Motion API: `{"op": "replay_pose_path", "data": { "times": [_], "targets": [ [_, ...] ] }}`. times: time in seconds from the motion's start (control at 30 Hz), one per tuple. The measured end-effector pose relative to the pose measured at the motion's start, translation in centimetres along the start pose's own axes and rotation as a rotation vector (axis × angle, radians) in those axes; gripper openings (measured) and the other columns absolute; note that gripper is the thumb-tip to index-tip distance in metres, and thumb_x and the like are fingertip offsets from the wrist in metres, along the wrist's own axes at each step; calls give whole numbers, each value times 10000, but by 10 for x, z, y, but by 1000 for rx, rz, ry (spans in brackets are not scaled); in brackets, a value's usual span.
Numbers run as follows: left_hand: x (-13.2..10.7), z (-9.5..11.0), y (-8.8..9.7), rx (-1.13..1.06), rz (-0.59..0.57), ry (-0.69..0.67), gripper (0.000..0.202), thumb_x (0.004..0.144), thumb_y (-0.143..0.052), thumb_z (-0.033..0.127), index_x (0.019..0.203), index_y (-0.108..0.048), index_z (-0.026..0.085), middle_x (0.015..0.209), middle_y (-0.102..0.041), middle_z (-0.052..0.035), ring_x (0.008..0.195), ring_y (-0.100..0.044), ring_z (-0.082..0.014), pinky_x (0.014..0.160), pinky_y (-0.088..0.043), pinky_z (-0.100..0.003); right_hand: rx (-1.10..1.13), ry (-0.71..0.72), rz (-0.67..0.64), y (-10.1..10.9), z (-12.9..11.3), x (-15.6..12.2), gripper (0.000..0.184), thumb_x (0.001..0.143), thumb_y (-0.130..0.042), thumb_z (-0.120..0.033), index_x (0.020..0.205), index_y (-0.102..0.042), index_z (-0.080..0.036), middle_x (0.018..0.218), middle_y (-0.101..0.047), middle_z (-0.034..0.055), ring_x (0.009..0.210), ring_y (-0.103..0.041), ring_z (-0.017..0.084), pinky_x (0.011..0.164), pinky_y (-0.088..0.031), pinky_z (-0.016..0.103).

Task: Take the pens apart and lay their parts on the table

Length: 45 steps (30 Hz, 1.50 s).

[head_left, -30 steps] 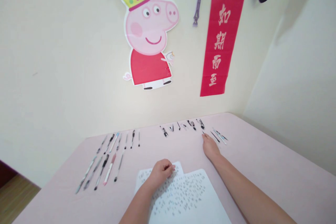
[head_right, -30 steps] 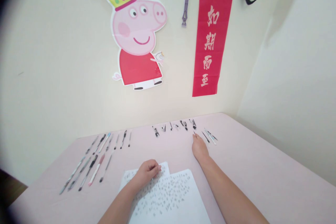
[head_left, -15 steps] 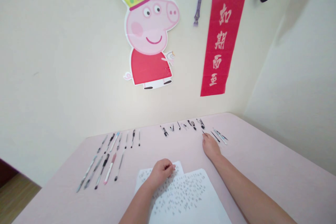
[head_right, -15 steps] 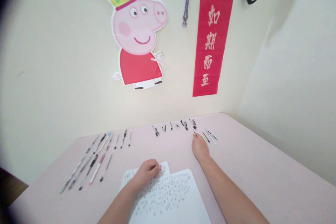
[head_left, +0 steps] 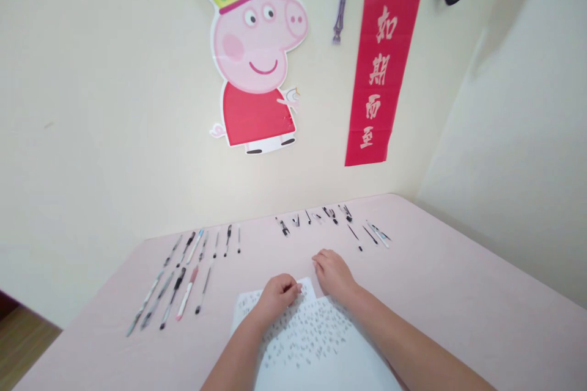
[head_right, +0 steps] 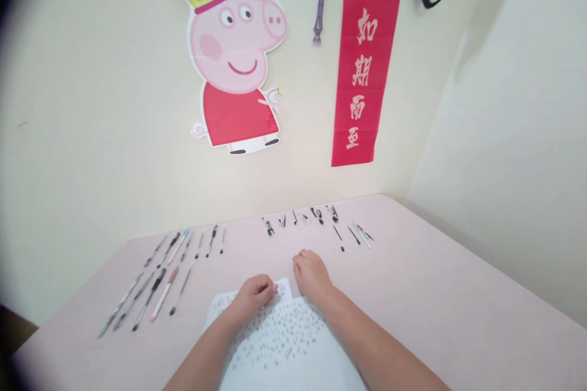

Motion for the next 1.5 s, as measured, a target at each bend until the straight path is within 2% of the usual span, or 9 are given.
{"op": "replay_pose_path", "data": {
  "times": [0.23,0.53,0.87,0.97,1.13,1.2,1.27,1.37,1.5],
  "targets": [
    [1,3,-1,-48,6,17,306,740,-465,406,547,-508,172,495,-505,21,507,-441,-110,551,-340,-241,-32,27,-108,-24,-39,2,260,866,-390,-200,805,-641,-171,826,-627,82,810,-562,192,713,-380,280],
    [-7,-2,2,-50,44,25,321,755,-429,399,528,-469,175,496,-490,23,506,-441,-105,539,-337,-234,20,-94,-157,-40,-43,5,197,849,-408,-186,856,-603,-158,827,-638,71,755,-572,174,635,-335,263],
    [-5,-5,6,-22,97,8,290,766,-440,324,537,-522,167,497,-497,26,514,-460,-104,554,-355,-232,153,-89,-90,-35,-42,-2,241,864,-378,-163,913,-613,-182,890,-637,54,851,-571,163,746,-364,243],
    [0,-8,24,17,207,0,233,774,-439,287,655,-593,158,596,-555,0,597,-510,-123,611,-393,-245,216,-76,-59,-35,-40,-1,260,872,-372,-174,951,-618,-186,925,-643,60,880,-576,163,782,-373,240],
    [9,-7,81,318,462,-19,242,772,-439,179,931,-621,174,924,-607,-57,867,-563,-160,786,-438,-289,300,-72,-18,-37,-33,3,264,855,-395,-188,992,-621,-191,962,-651,62,900,-584,173,808,-387,250],
    [15,-12,102,551,523,73,278,781,-444,174,1000,-616,176,1025,-596,-76,987,-535,-183,904,-391,-319,321,-79,-7,-37,-29,3,270,849,-396,-191,998,-621,-191,977,-653,59,898,-587,174,806,-391,253],
    [20,-19,120,619,576,144,334,790,-444,187,1083,-589,120,1181,-533,-149,1129,-455,-248,983,-312,-377,332,-83,-6,-38,-28,4,272,845,-396,-194,994,-625,-193,983,-654,58,898,-589,175,802,-393,255],
    [31,-41,131,889,509,357,434,809,-452,284,1210,-506,127,1315,-444,-169,1244,-349,-285,1015,-246,-398,334,-91,-12,-38,-27,4,272,838,-399,-196,979,-631,-197,973,-659,58,888,-594,178,788,-397,259],
    [39,-57,137,937,477,424,443,821,-418,354,1155,-544,92,1286,-473,-206,1215,-388,-313,994,-261,-416,345,-100,-5,-38,-26,4,275,832,-402,-196,981,-632,-194,973,-659,58,884,-595,176,788,-400,260]
  ]
}}
Point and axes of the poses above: each hand's wrist, its own x-axis towards the middle knuckle, its own y-axis out of the back of the hand, z = x × y, the point moved 10 cm from there along x, towards the middle knuckle
